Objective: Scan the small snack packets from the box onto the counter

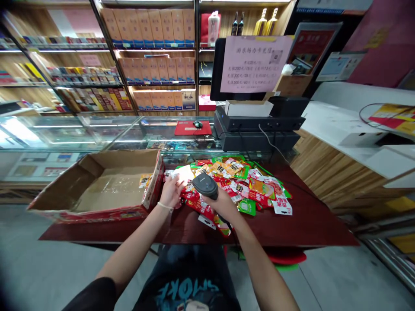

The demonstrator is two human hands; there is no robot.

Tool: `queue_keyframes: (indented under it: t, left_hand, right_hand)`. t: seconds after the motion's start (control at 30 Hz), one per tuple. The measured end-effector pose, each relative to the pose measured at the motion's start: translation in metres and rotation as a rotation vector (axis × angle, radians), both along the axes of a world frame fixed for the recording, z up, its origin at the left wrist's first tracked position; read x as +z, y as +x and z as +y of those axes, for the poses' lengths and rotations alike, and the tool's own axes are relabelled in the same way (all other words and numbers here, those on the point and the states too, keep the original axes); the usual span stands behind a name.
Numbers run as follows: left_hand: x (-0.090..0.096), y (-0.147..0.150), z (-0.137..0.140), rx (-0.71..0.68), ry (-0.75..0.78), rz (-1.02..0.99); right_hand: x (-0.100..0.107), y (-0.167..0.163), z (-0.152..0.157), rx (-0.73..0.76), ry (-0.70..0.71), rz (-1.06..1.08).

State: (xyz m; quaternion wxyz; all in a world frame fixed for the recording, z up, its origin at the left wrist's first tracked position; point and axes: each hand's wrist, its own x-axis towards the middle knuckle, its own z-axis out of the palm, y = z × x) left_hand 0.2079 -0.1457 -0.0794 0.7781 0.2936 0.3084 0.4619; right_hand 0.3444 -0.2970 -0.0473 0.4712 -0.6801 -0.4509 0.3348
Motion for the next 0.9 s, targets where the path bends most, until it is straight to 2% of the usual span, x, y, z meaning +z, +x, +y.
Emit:
queue_keyframes:
  t: [0.1,0.2,0.3,0.4,0.5,0.67,0.8,0.9]
  left_hand:
    - [-0.004,-0.007,0.002,0.022,0.169,0.133]
    - [-0.015,-0.024,0.001,0.103,0.600,0.472]
    - [-0.032,-0.046,-0.003,0.067,1.067,0.841]
    - [-0.049,-0.059,-0.008,-0.042,1.312,1.129]
    - [-0.061,-0.063,-0.015,-0.078,1.386,1.331]
    - [-0.062,-0.063,-0.025,-0.059,1.343,1.481]
    - [-0.046,-0.063,-0.023,-0.133,1.371,1.306]
    - [-0.015,-0.069,-0.020,-0.180,1.399,1.110]
  right_hand:
    - [0.001,0.002,0.003,0.022,-0.007,0.031]
    - [-0.002,0.003,0.005,0.026,-0.031,0.052]
    - [-0.006,0.003,0.007,0.028,-0.031,0.055]
    - [-0.011,0.002,0.012,0.037,-0.057,0.078]
    - [-0.016,0.001,0.017,0.037,-0.070,0.087]
    - [-0.020,-0.002,0.024,0.049,-0.070,0.128]
    - [-0.015,-0.005,0.030,0.049,-0.094,0.136]
    - [-0.006,-0.007,0.038,0.056,-0.057,0.117]
